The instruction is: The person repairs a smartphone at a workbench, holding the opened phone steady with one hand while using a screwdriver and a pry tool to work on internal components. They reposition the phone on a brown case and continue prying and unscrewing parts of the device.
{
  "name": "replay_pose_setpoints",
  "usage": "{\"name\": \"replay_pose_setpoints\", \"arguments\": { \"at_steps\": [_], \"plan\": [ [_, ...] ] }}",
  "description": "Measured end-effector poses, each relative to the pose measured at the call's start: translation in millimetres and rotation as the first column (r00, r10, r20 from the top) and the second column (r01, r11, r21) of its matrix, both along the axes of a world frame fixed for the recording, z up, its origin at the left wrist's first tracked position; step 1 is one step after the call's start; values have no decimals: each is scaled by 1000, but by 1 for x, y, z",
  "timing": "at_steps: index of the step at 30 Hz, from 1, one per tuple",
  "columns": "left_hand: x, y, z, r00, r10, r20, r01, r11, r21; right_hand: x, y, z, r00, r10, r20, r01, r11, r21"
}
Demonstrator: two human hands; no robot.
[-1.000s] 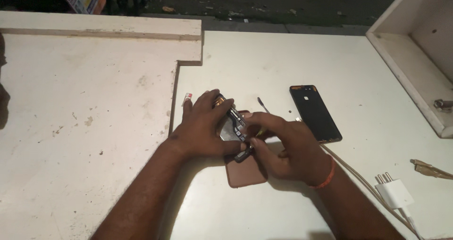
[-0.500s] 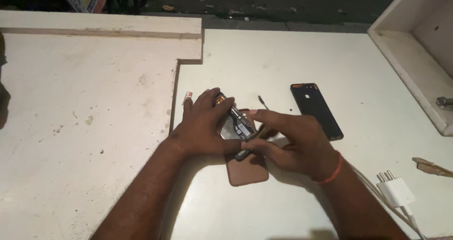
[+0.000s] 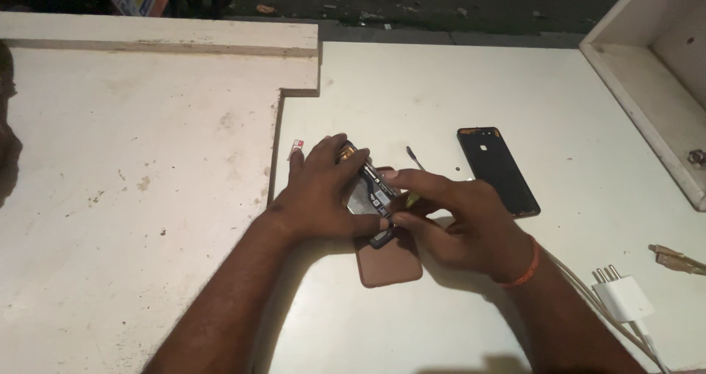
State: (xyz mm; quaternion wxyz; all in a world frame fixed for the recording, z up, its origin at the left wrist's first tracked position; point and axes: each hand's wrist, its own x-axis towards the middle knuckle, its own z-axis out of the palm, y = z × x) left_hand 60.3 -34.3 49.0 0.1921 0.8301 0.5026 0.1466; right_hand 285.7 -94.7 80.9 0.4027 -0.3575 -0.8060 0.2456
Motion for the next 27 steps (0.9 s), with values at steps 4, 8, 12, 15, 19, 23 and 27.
{"name": "replay_pose_setpoints", "arguments": {
  "at_steps": [4, 8, 12, 15, 19, 23, 27],
  "plan": [
    [1, 0, 1, 1000, 0, -16, 0, 1000, -6, 3, 2, -7, 993, 94, -71, -99, 993, -66],
    [0, 0, 2, 999, 8, -38, -9, 1000, -14, 8, 7, -10, 986, 155, -64, -153, 988, 28],
    [2, 0, 1, 1000, 2, -19, -2, 1000, -2, 7, 8, -9, 987, 153, -53, -152, 988, 32],
    [0, 0, 0, 1000, 13, -7, -13, 1000, 0, 5, 5, -9, 991, 121, -51, -121, 993, 6],
    [0, 2, -3, 1000, -6, 19, 5, 1000, 18, 9, 7, -12, 994, 14, -111, -23, 996, -83],
    [-1, 5, -6, 999, -19, 40, 19, 1000, 0, 22, 17, -19, 988, 11, -157, 12, 989, 145],
    [-1, 5, -7, 999, -12, 33, 12, 1000, 1, 32, 26, -26, 970, -16, -241, 59, 984, 170]
  ]
}}
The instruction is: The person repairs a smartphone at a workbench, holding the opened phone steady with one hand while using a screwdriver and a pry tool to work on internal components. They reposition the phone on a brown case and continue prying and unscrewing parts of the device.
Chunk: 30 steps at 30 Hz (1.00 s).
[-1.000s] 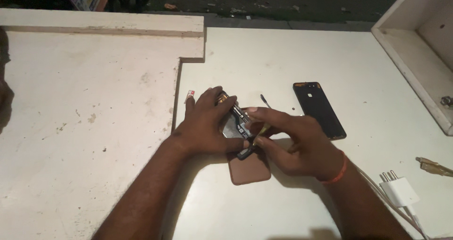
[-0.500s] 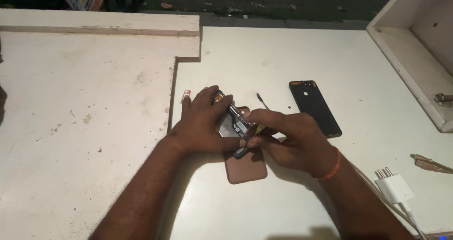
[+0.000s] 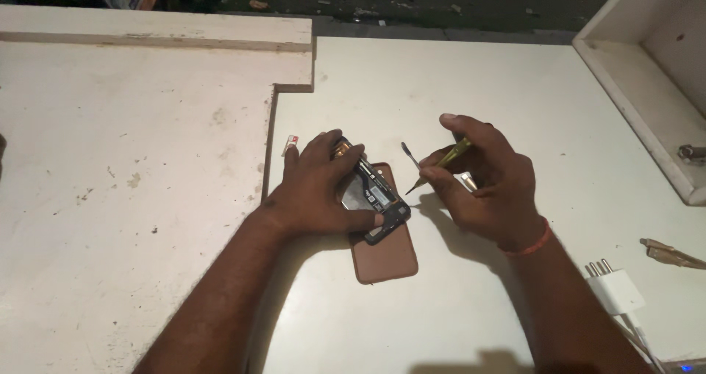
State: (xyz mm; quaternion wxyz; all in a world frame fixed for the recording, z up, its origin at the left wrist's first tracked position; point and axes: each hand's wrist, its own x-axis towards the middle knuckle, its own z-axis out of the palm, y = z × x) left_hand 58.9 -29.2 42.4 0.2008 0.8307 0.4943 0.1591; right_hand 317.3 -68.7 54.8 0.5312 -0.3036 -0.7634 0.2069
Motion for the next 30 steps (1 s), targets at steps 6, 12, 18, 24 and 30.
{"name": "replay_pose_setpoints", "arguments": {
  "at_steps": [6, 12, 18, 24, 30],
  "plan": [
    [2, 1, 0, 1000, -8, -23, 8, 1000, 2, -1, -1, -2, 992, -73, 102, 75, 997, -17],
    [2, 0, 1, 1000, -6, -15, 6, 1000, -13, -3, -1, 0, 986, -92, 139, 90, 996, 23],
    [1, -1, 3, 1000, -1, -8, 1, 1000, -23, -4, 1, -1, 972, -120, 202, 108, 992, 70],
    [1, -1, 2, 1000, -1, -11, 0, 1000, -21, -6, 0, -1, 976, -117, 181, 103, 991, 83],
    [0, 1, 1, 1000, -11, -18, 10, 1000, -24, -6, 0, -1, 976, -126, 176, 112, 990, 89]
  ]
}}
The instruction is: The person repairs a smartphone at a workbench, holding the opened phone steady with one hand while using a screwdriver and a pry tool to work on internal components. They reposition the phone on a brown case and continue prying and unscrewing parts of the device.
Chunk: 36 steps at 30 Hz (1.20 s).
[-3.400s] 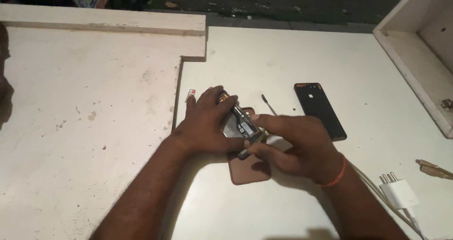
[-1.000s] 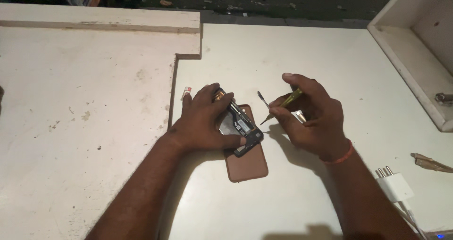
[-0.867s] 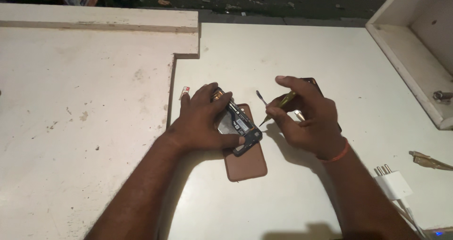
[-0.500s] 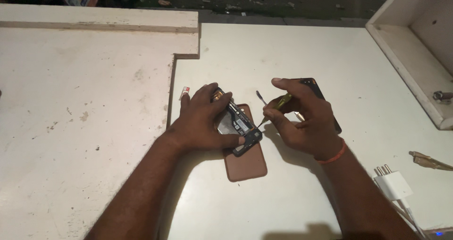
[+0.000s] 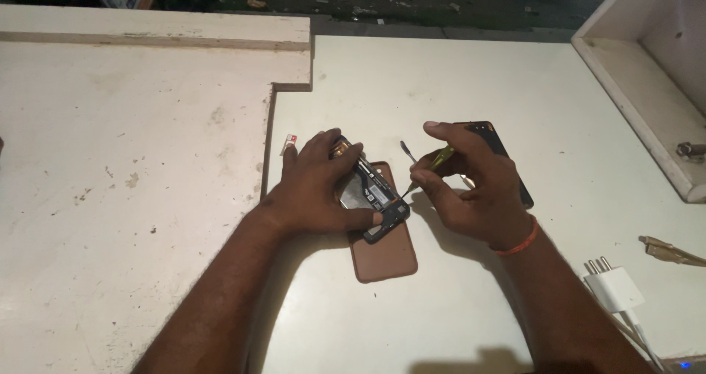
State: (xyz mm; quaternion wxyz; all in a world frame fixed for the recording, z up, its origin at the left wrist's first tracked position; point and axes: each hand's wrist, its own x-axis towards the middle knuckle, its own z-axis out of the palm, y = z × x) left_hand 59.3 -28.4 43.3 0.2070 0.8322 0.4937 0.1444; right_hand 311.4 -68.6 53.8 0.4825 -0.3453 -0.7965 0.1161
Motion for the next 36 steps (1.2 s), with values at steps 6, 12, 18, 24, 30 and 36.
{"name": "replay_pose_setpoints", "arguments": {
  "at_steps": [6, 12, 18, 24, 30, 36],
  "plan": [
    [2, 0, 1, 1000, -2, -7, 2, 1000, 5, 1, -1, -1, 1000, -11, 16, 11, 1000, -15],
    [3, -1, 4, 1000, 5, -7, -5, 1000, 5, 2, 0, 0, 1000, 12, 9, -12, 1000, -7],
    [2, -3, 5, 1000, 14, -5, -14, 1000, -3, 1, 0, 2, 999, 9, 37, -9, 1000, -1],
    [2, -2, 4, 1000, 16, 6, -16, 1000, -12, 0, -1, 1, 999, 7, 36, -6, 1000, -9],
    [2, -1, 2, 1000, 3, -19, -3, 1000, -1, -1, -1, 2, 1000, 19, 23, -20, 1000, 19],
    [0, -1, 0, 1000, -1, 6, 1, 1000, 18, -3, -2, 3, 994, -80, 69, 81, 997, -15]
  ]
}}
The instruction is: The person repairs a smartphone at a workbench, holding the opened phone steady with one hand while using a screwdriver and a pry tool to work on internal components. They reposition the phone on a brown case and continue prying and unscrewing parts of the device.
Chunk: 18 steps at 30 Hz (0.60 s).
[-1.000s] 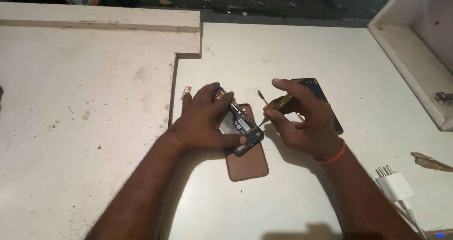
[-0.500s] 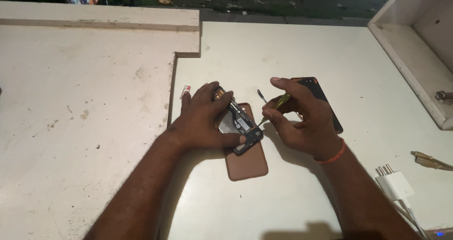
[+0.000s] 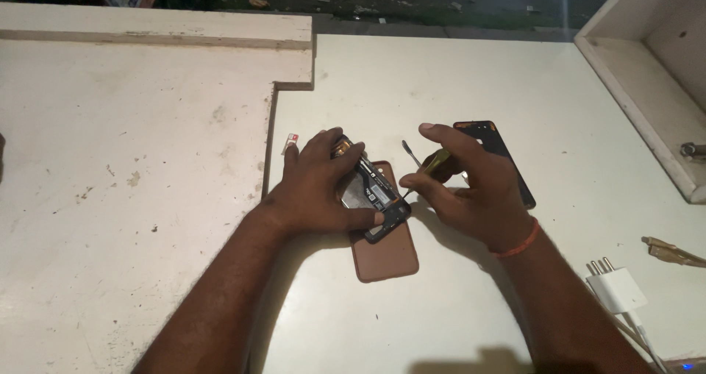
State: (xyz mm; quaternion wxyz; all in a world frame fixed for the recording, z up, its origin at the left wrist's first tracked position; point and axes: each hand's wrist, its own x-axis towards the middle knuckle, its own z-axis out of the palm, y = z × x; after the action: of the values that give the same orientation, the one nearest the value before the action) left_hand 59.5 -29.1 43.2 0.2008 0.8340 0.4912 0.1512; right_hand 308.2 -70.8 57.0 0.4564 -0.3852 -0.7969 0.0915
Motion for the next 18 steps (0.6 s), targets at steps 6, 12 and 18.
{"name": "replay_pose_setpoints", "arguments": {
  "at_steps": [6, 12, 18],
  "plan": [
    [-1, 0, -1, 1000, 0, 7, 0, 1000, 5, -5, -2, -1, 973, 137, -184, -168, 972, -162],
    [-2, -1, -2, 1000, -6, 8, 6, 1000, 13, -5, -1, 2, 997, 45, -61, -52, 992, -119],
    [-3, 1, -2, 1000, -11, 7, 11, 1000, 10, -6, -3, 4, 992, 85, -90, -97, 986, -135]
  ]
}}
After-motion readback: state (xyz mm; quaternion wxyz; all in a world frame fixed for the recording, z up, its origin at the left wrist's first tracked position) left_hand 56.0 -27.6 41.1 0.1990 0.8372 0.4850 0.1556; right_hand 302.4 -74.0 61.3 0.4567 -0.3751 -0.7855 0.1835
